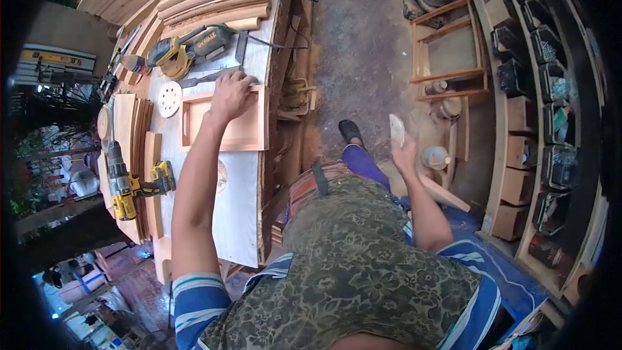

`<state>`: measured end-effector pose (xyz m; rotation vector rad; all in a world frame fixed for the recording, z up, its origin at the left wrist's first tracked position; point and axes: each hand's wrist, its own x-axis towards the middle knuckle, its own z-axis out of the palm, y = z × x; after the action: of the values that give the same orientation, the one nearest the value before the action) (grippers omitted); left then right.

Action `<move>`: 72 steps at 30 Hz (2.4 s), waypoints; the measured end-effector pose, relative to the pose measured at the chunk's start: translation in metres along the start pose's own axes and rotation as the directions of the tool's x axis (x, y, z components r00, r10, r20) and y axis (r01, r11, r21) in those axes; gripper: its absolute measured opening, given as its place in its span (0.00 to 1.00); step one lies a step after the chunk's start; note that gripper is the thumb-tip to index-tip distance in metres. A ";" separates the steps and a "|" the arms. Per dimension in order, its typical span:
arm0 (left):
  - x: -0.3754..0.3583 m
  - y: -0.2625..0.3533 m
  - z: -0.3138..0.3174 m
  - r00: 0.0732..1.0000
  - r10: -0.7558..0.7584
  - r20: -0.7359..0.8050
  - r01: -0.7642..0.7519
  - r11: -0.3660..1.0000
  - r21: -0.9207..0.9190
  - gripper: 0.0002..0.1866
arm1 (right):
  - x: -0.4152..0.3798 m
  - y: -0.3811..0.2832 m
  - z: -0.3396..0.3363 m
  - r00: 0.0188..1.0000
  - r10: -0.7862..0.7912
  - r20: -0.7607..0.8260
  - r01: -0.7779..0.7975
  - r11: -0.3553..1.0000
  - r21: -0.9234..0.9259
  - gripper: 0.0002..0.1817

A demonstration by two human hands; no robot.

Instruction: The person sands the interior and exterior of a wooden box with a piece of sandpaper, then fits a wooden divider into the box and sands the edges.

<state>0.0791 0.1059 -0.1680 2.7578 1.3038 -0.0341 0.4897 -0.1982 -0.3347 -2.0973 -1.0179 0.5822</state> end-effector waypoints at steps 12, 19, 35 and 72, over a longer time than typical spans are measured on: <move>-0.070 0.066 -0.116 0.914 -0.127 -0.386 0.165 0.984 0.067 0.28 | 0.137 -0.117 -0.024 0.951 -0.192 0.244 0.108 0.941 0.320 0.16; -0.090 0.124 -0.073 0.816 -0.432 -0.384 0.470 0.883 0.006 0.26 | 0.181 -0.226 0.025 0.351 -0.886 0.303 0.639 0.463 0.614 0.20; -0.058 0.119 -0.068 0.665 -0.650 -0.368 0.705 0.708 0.024 0.16 | 0.111 -0.264 0.144 0.106 -0.937 0.334 0.478 0.342 0.809 0.22; -0.053 0.123 -0.066 0.563 -0.730 -0.388 0.785 0.619 -0.025 0.15 | 0.134 -0.300 0.172 -0.353 -0.713 0.606 0.505 0.400 0.765 0.33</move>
<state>0.1396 -0.0062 -0.0903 2.0898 2.6131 0.3528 0.3120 0.1085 -0.2257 -0.2127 -2.4932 1.3485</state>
